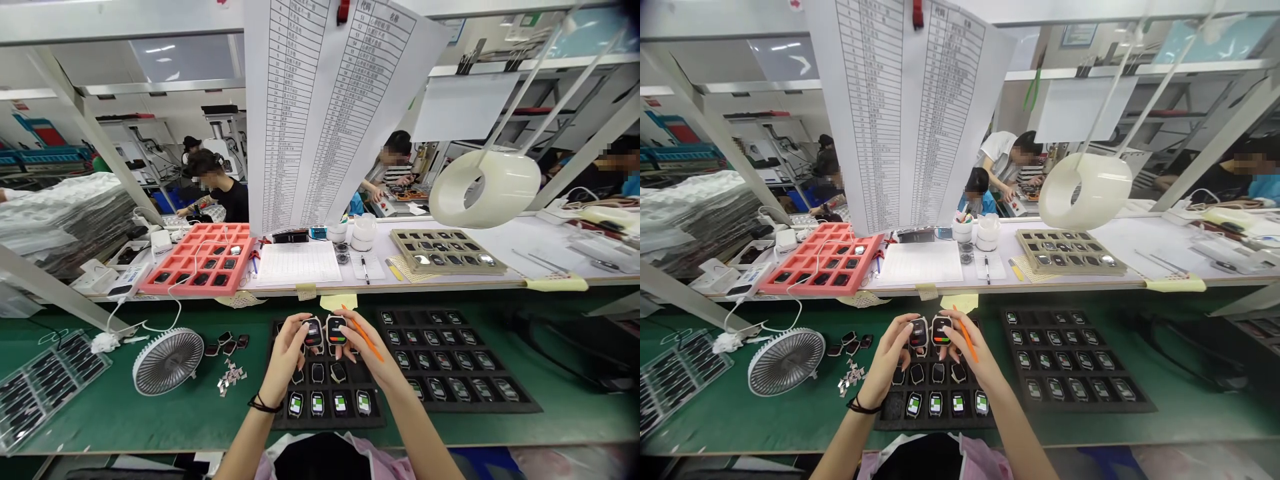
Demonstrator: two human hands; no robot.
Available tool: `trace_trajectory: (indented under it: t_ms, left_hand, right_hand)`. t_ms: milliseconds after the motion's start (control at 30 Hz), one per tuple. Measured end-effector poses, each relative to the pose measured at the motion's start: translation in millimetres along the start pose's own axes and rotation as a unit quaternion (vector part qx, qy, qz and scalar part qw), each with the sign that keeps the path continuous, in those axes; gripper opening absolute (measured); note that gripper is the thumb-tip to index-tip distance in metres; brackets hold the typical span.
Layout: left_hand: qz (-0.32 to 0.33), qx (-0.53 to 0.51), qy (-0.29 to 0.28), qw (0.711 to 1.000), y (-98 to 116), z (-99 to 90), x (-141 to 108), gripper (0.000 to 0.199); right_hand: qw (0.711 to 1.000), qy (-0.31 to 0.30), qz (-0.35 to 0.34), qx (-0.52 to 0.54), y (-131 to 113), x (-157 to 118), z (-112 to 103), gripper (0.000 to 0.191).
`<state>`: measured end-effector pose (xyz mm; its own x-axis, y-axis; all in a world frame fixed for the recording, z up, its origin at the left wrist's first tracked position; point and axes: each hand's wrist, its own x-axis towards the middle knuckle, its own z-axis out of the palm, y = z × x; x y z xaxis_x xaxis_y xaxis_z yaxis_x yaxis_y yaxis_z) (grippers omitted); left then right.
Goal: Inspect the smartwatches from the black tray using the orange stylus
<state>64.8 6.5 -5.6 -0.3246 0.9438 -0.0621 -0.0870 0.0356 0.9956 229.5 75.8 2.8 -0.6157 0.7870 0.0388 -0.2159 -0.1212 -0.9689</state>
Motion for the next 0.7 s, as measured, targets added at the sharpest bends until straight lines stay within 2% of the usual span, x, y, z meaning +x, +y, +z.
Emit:
trace_trajectory:
  t_ms: [333, 500, 700]
  left_hand:
    - [-0.006, -0.007, -0.006, 1.0, 2.0, 0.9, -1.0, 0.045]
    - [-0.009, -0.01, -0.024, 1.0, 9.6, 0.8, -5.6, 0.042]
    - [-0.001, -0.082, -0.081, 0.993, 16.8, -1.7, -11.6, 0.061]
  right_hand:
    - [1.0, 0.021, 0.013, -0.01, 3.1, 2.9, 0.4, 0.032]
    - [1.0, 0.024, 0.01, -0.002, 5.6, 3.0, -0.6, 0.031]
    - [0.995, -0.005, 0.048, 0.087, -0.1, 3.1, -3.0, 0.037]
